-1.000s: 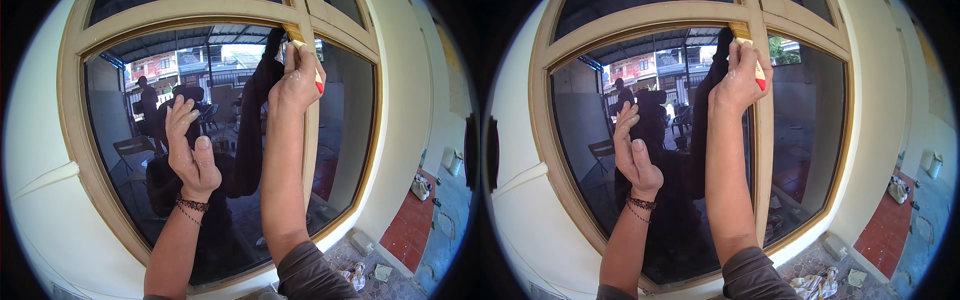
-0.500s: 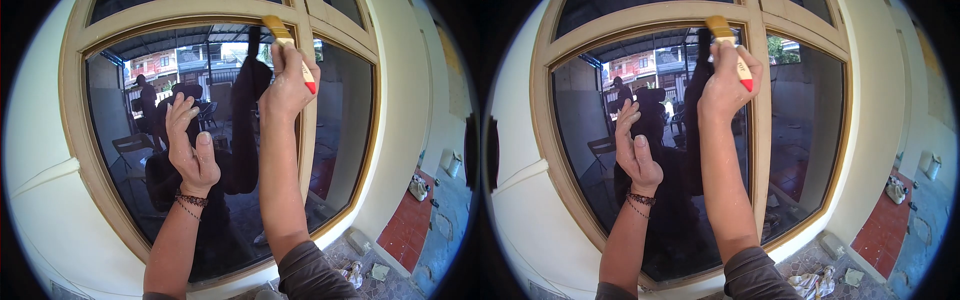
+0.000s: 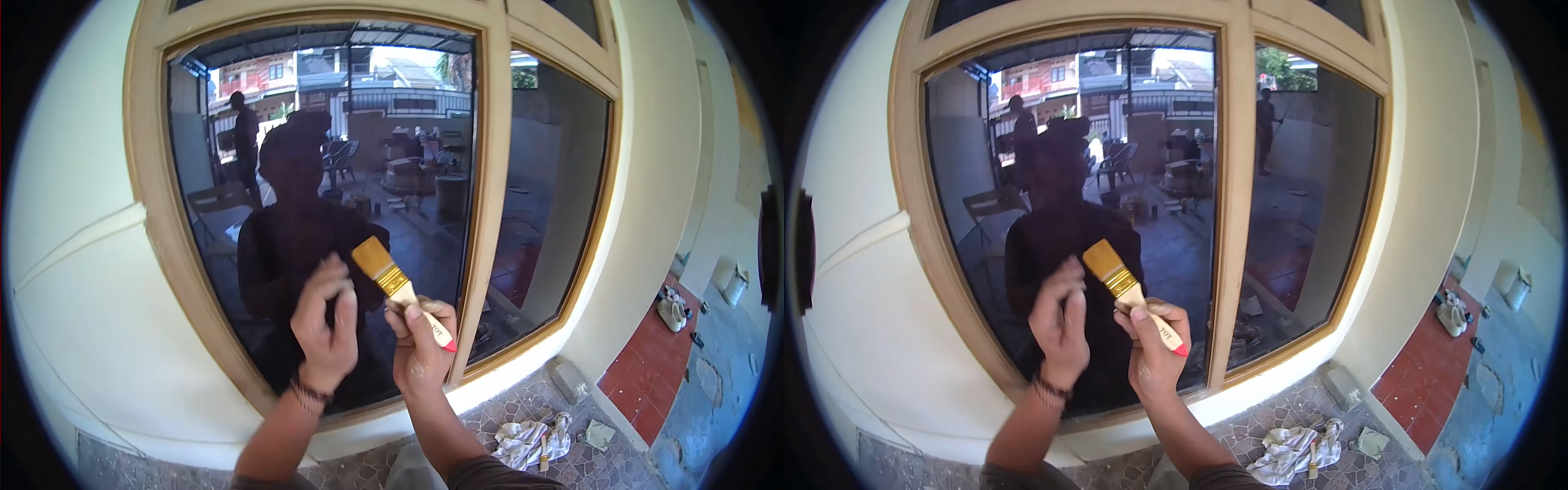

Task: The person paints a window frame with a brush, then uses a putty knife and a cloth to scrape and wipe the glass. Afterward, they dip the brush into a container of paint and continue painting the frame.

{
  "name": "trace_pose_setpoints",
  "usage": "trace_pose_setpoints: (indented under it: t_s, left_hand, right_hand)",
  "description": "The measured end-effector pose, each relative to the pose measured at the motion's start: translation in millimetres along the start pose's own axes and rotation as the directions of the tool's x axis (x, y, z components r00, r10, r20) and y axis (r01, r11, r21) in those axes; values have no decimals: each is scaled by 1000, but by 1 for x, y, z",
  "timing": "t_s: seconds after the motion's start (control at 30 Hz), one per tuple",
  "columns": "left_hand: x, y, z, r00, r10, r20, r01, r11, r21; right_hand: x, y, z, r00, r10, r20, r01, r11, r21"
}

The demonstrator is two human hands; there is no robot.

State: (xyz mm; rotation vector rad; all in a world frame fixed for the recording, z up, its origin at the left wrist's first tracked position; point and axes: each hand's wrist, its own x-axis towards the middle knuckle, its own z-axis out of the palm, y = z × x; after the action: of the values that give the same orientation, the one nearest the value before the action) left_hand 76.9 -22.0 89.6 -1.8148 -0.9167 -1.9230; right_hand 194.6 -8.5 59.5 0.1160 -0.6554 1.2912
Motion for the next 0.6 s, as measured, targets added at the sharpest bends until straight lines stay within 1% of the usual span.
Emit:
trace_pose_setpoints:
  t_s: [0.03,0.07,0.1,0.13,0.17,0.2,0.23,0.27,0.3,0.33,0.4,0.43,0.47,0.5,0.53,0.57,0.6]
  left_hand:
    - [-22,9,-6,993,-114,23,115,993,-39]
    - [-36,23,-13,955,-295,39,298,944,-141]
    - [-51,42,-23,874,-481,60,481,844,-236]
    - [-61,52,-35,840,-536,80,538,804,-252]
    - [-67,70,-40,785,-617,52,596,731,-331]
    - [-79,74,-55,739,-665,106,657,678,-329]
    - [-89,82,-64,723,-686,81,658,648,-385]
    - [-105,83,-73,672,-739,46,680,592,-432]
    - [-116,85,-81,644,-764,-31,653,571,-497]
    - [-125,89,-92,611,-788,-76,658,559,-505]
    - [-144,97,-114,541,-823,-173,672,547,-499]
    - [-154,100,-124,487,-850,-202,666,511,-544]
    - [-164,103,-135,434,-872,-227,650,478,-591]
    - [-174,107,-147,398,-875,-275,654,481,-583]
    - [-183,110,-157,338,-880,-333,695,472,-542]
    - [-192,112,-168,278,-879,-388,734,455,-504]
    - [-197,111,-181,271,-820,-504,727,517,-451]
  right_hand:
    - [-7,3,0,1000,28,-4,-28,1000,-7]
    - [-18,9,1,997,61,54,-61,998,9]
    - [-32,14,2,988,113,103,-115,993,19]
    - [-45,19,3,976,168,136,-170,985,8]
    - [-60,27,1,965,209,160,-207,978,-30]
    - [-76,33,0,942,275,191,-266,961,-70]
    - [-92,40,-2,912,345,224,-329,938,-106]
    - [-109,47,-7,889,396,229,-374,917,-135]
    - [-125,55,-10,864,438,247,-412,898,-153]
    - [-141,61,-14,831,491,260,-480,870,-111]
    - [-172,66,-14,710,663,239,-661,744,-100]
    - [-186,70,-15,641,734,223,-736,671,-93]
    - [-198,72,-15,591,775,224,-777,622,-98]
    - [-209,72,-13,498,839,220,-850,522,-67]
    - [-217,74,-13,400,891,215,-909,416,-35]
    - [-225,76,-16,349,913,214,-930,365,-42]
    - [-230,77,-21,277,932,233,-942,311,-124]
